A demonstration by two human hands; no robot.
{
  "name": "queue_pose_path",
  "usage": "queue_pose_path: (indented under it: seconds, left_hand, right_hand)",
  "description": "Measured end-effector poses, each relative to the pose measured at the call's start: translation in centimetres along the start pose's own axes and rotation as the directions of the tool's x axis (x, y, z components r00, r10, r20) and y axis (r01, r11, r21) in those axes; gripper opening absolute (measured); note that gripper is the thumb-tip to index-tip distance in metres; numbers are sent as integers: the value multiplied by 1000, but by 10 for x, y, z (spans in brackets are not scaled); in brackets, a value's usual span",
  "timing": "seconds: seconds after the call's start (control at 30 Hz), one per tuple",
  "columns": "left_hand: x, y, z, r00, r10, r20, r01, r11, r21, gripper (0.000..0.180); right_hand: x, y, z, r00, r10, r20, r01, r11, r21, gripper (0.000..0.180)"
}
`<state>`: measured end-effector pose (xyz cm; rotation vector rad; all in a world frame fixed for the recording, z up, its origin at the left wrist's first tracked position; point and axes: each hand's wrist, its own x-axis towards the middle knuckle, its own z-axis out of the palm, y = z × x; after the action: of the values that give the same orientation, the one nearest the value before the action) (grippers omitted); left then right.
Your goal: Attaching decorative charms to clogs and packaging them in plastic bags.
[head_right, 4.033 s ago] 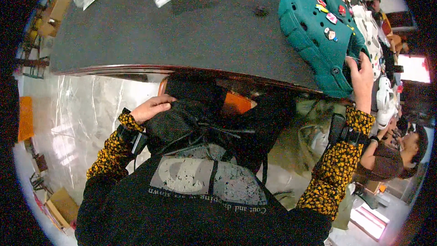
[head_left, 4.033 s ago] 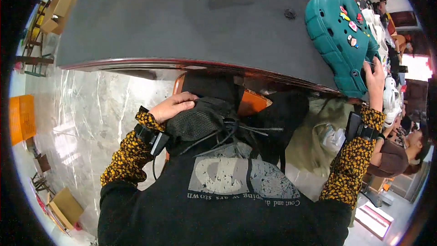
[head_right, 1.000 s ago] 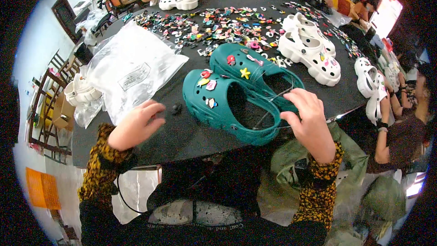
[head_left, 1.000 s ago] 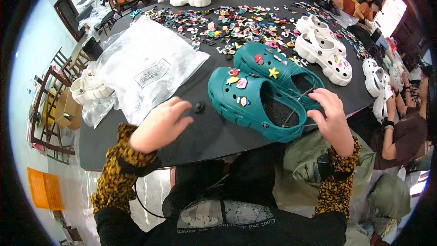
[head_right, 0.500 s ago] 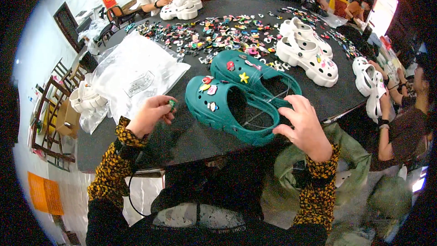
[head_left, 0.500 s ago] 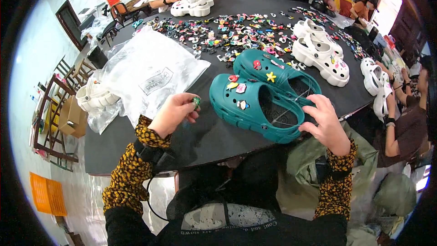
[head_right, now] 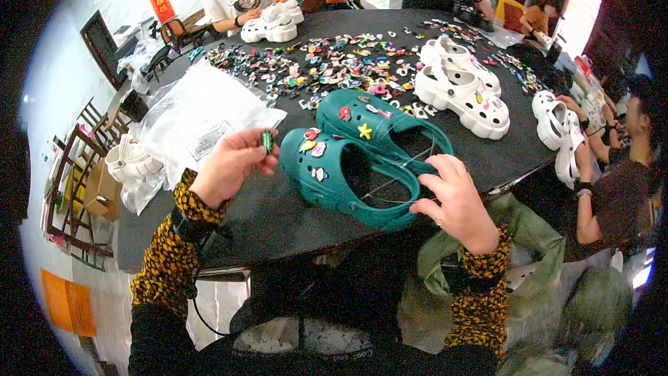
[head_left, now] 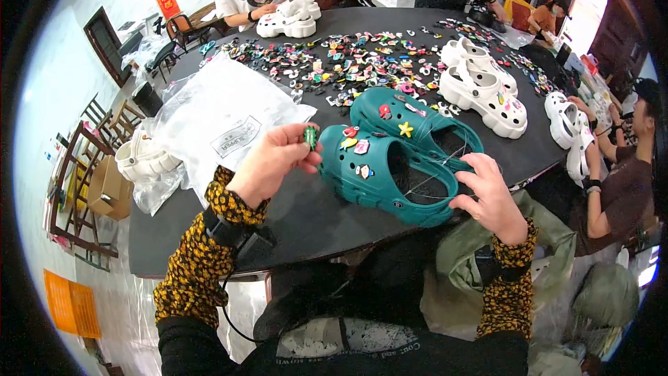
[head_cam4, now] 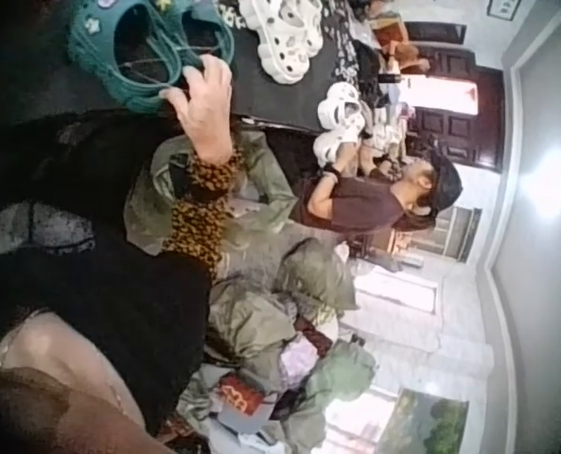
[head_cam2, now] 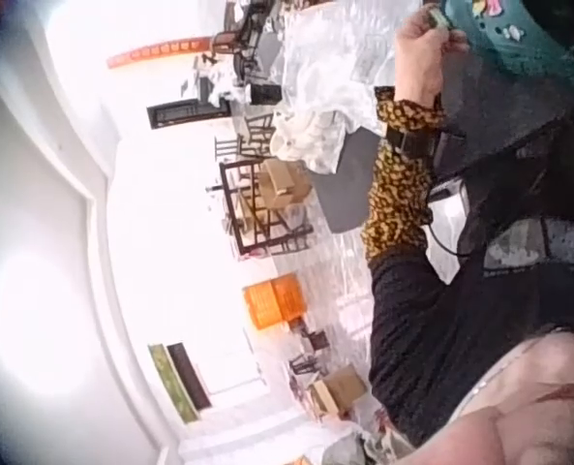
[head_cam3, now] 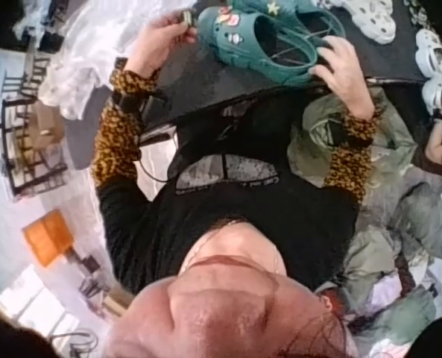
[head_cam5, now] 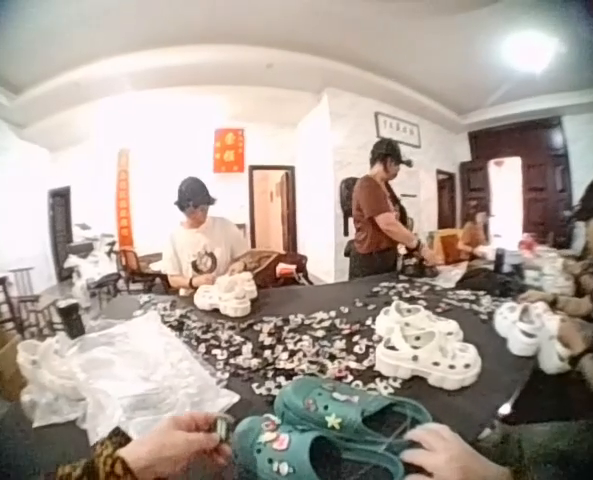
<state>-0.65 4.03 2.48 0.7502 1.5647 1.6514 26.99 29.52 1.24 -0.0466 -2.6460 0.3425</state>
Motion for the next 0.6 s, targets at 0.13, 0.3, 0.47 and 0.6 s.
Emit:
queue_pose_path:
  seconds: [0.13, 0.3, 0.47, 0.6]
  left_hand:
    - [43, 16, -4, 995, 103, -14, -100, 985, 141, 43]
    - [64, 31, 3, 961, 277, -28, -241, 880, 410, 67]
    - [62, 13, 35, 894, 421, 151, -425, 693, 583, 39]
    - [37, 7, 78, 734, 487, 474, -642, 269, 718, 39]
  right_hand:
    - [-3, 2, 1, 1000, 2, 0, -2, 1000, -29, 39]
    - [0, 0, 4, 1000, -6, 7, 6, 1000, -15, 38]
    - [-3, 1, 1, 1000, 11, 5, -11, 999, -34, 38]
    - [-7, 4, 2, 1000, 20, 2, -20, 1000, -22, 38]
